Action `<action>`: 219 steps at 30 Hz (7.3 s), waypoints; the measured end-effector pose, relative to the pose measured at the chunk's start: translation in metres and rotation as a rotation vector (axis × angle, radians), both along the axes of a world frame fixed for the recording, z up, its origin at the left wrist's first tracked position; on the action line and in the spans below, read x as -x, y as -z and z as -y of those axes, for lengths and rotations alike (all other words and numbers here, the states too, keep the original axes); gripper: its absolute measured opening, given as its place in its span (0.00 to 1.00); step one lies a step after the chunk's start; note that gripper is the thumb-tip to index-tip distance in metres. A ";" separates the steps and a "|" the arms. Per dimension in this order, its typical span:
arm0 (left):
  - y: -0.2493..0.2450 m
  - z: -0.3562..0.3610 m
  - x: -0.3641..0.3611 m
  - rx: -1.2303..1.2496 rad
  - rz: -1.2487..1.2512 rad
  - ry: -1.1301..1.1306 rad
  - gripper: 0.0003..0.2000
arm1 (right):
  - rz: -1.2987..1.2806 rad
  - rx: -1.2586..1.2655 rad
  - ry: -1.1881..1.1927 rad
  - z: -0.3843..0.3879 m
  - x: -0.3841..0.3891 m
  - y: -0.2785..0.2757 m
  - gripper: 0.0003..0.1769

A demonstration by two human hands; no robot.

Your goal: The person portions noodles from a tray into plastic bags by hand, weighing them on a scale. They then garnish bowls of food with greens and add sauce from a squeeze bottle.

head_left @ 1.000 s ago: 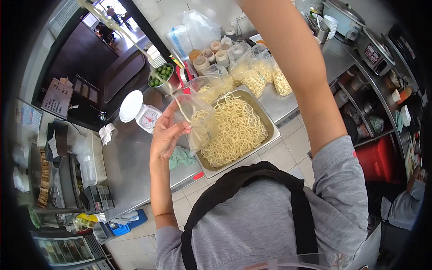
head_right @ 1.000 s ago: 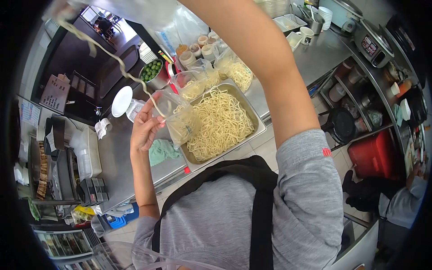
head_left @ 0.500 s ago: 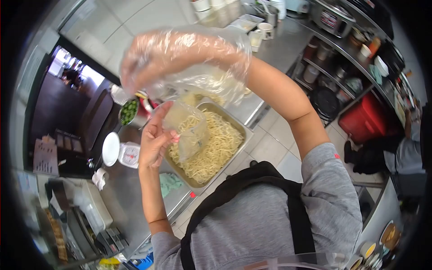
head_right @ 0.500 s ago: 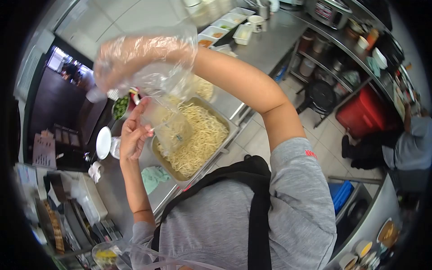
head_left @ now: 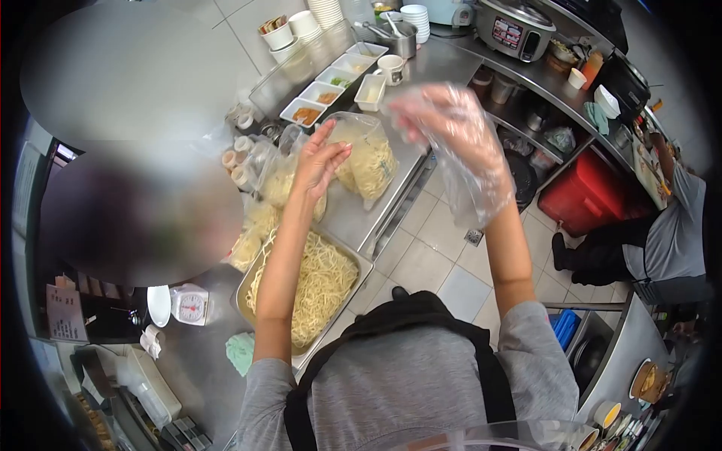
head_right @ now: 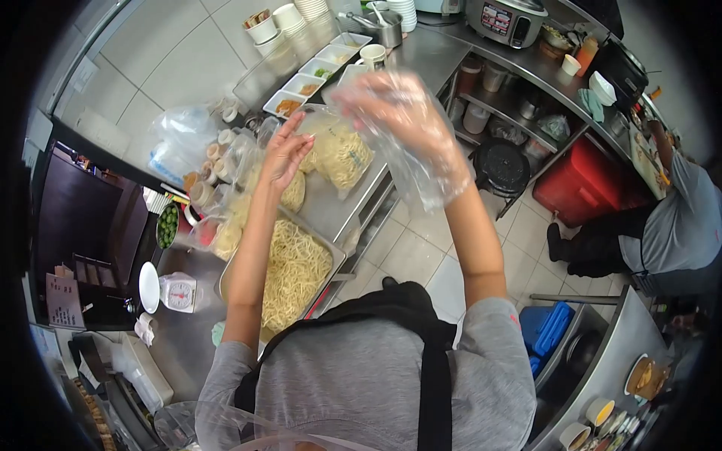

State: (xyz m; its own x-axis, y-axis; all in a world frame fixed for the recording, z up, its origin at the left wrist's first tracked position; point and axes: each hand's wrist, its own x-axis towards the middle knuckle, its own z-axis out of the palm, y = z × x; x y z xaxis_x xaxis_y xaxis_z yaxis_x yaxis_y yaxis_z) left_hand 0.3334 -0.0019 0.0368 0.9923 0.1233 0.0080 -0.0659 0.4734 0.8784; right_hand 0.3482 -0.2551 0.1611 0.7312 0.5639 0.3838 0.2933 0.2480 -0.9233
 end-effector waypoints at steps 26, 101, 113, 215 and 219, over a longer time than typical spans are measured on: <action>0.028 -0.162 -0.056 -0.402 -0.073 -0.495 0.09 | -0.476 0.147 0.269 0.020 -0.013 0.148 0.15; 0.024 -0.022 0.342 -1.306 -0.174 -1.157 0.13 | -0.157 0.303 -0.755 -0.219 0.171 0.168 0.20; -0.008 -0.031 0.408 -1.174 -0.448 -1.492 0.25 | 0.797 0.793 -0.564 -0.211 0.197 0.220 0.26; -0.012 -0.014 0.427 -0.340 -0.135 -1.088 0.30 | -0.442 0.026 -0.748 -0.200 0.115 0.099 0.27; -0.012 -0.012 0.429 -0.327 -0.140 -1.083 0.30 | -0.378 0.217 -0.894 -0.203 0.131 0.120 0.37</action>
State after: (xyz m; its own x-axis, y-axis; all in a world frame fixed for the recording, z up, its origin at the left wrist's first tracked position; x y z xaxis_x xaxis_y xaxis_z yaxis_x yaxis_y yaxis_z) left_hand -0.0958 0.0102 0.0491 0.3605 0.9279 0.0952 -0.1924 -0.0259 0.9810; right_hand 0.2171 -0.0520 0.0409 0.0562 0.9977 0.0366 -0.2416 0.0492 -0.9691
